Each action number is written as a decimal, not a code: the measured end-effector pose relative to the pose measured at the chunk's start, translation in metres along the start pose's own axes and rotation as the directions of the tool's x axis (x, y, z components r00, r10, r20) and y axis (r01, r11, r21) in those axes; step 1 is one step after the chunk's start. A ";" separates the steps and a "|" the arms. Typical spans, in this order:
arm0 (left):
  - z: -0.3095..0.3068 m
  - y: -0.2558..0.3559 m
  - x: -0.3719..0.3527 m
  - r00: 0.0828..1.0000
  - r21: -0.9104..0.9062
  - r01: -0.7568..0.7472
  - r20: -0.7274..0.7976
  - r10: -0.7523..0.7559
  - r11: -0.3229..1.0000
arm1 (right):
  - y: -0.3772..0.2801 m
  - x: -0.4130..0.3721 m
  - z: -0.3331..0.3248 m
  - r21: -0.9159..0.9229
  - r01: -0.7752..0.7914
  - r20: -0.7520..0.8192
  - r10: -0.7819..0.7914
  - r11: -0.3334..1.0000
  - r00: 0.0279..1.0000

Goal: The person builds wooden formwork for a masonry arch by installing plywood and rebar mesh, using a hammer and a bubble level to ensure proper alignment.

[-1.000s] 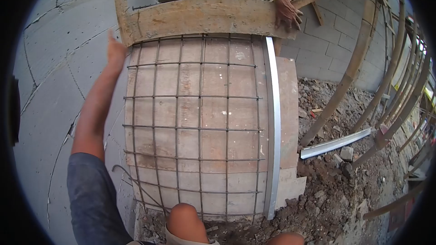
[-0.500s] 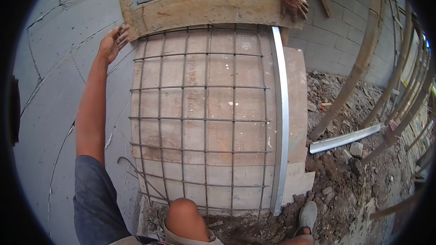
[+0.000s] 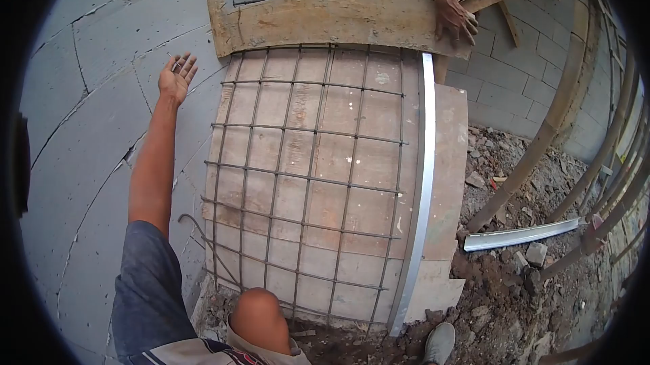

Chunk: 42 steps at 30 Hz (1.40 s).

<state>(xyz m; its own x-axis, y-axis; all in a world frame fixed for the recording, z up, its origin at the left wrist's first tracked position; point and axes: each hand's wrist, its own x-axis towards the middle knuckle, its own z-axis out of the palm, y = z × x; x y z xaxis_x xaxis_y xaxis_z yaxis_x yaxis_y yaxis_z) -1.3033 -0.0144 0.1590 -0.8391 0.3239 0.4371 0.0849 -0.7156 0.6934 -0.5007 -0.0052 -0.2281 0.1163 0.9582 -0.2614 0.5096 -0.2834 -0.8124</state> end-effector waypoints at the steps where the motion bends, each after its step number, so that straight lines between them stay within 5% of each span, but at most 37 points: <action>1: 0.003 -0.002 -0.003 1.000 0.000 -0.006 0.002 0.006 1.000 | -0.002 0.002 0.001 0.005 -0.001 0.010 0.000 1.000 1.000; 9: 0.036 0.001 -0.010 0.996 -0.078 -0.049 -0.077 0.043 0.996 | -0.013 0.021 0.011 0.033 0.012 0.080 -0.014 0.999 0.997; 15: 0.055 0.005 -0.016 0.997 -0.186 -0.063 0.026 0.069 0.981 | -0.017 0.027 0.017 0.050 0.013 0.103 -0.018 0.999 0.995; 23: 0.044 -0.001 -0.018 0.999 0.142 -0.006 0.039 0.001 0.990 | -0.017 0.038 0.017 0.089 0.005 0.106 -0.015 0.996 0.994; 33: -0.019 -0.033 -0.011 0.977 0.614 0.204 -0.174 -0.121 0.763 | -0.027 0.051 0.007 0.138 -0.062 0.097 0.048 0.989 0.994; 37: -0.022 0.020 -0.022 0.981 0.700 0.180 -0.177 -0.076 0.692 | -0.054 0.053 0.003 0.105 -0.119 0.125 0.106 0.987 0.987; 42: -0.008 0.098 -0.023 0.985 0.889 0.175 -0.153 -0.084 0.422 | -0.119 0.017 -0.026 0.051 -0.252 0.147 0.242 0.966 0.959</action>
<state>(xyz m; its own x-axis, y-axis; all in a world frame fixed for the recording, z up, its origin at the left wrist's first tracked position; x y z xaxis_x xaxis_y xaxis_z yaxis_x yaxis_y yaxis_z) -1.2805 -0.0973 0.2125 -0.9156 0.2844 0.2842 0.3674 0.3048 0.8787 -0.5372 0.0455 -0.1228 0.1099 0.8446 -0.5240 0.4194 -0.5173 -0.7460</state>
